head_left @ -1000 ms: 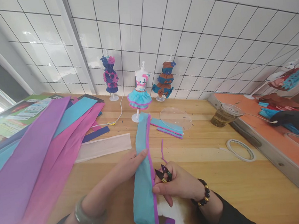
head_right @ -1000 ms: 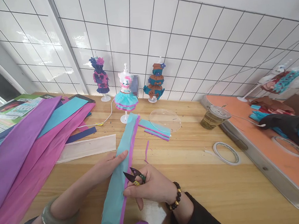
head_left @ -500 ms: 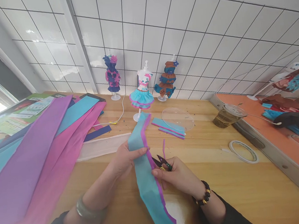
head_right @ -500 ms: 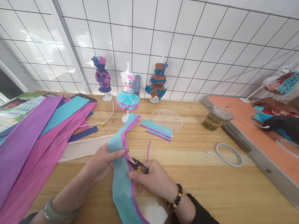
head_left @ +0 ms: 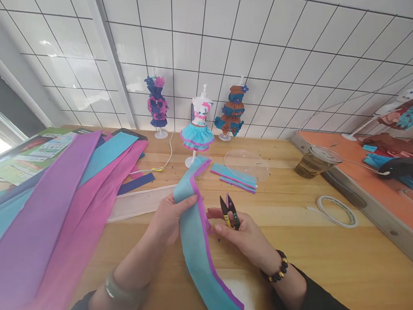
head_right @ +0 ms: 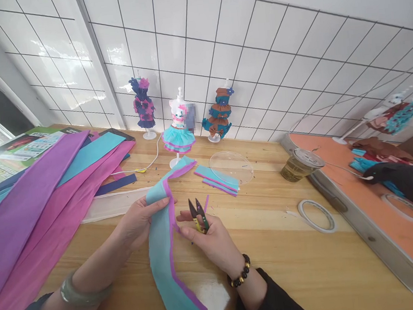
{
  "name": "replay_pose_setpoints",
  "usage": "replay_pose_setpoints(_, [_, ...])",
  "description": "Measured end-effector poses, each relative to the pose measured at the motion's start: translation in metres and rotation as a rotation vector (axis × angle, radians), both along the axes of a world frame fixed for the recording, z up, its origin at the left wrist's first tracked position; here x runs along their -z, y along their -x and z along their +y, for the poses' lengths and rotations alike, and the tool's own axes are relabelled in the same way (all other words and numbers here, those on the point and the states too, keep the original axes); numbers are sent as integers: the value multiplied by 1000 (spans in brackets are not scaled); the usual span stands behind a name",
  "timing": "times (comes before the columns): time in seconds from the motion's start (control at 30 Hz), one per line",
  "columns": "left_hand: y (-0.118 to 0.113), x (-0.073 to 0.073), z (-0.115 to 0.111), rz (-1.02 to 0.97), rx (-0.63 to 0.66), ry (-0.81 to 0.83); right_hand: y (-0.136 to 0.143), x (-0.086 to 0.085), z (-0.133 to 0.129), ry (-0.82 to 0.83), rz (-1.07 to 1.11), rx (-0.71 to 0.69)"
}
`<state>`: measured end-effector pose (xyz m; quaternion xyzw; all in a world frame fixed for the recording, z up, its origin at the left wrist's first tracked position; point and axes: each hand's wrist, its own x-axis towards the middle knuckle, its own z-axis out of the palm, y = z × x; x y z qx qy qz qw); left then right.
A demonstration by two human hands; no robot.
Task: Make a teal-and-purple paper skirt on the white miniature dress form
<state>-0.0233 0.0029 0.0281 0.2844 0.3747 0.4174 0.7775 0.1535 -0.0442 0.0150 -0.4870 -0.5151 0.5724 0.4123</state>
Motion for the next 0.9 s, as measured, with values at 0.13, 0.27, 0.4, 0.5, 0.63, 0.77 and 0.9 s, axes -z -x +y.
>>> replay_pose_setpoints(0.13, [-1, 1, 0, -5, -12, -60, 3, 6, 0, 22, 15, -93])
replay_pose_setpoints(0.27, [0, 3, 3, 57, -65, -81, 2, 11, 1, 73, 38, -28])
replay_pose_setpoints(0.4, [0, 8, 4, 134, -88, -93, 3, 7, 2, 90, 10, 9])
replay_pose_setpoints(0.5, [1, 9, 4, 140, -115, -113, 3, 4, 2, 161, 63, 67])
replay_pose_setpoints(0.63, [2, 7, 5, 110, -137, -96, 1, 4, 2, 272, 99, 132])
replay_pose_setpoints(0.77, [2, 5, 5, 95, -150, -69, 1, 4, 2, 276, 119, 73])
replay_pose_setpoints(0.9, [4, 5, 6, 98, -163, -54, 3, 5, 2, 198, 24, -7])
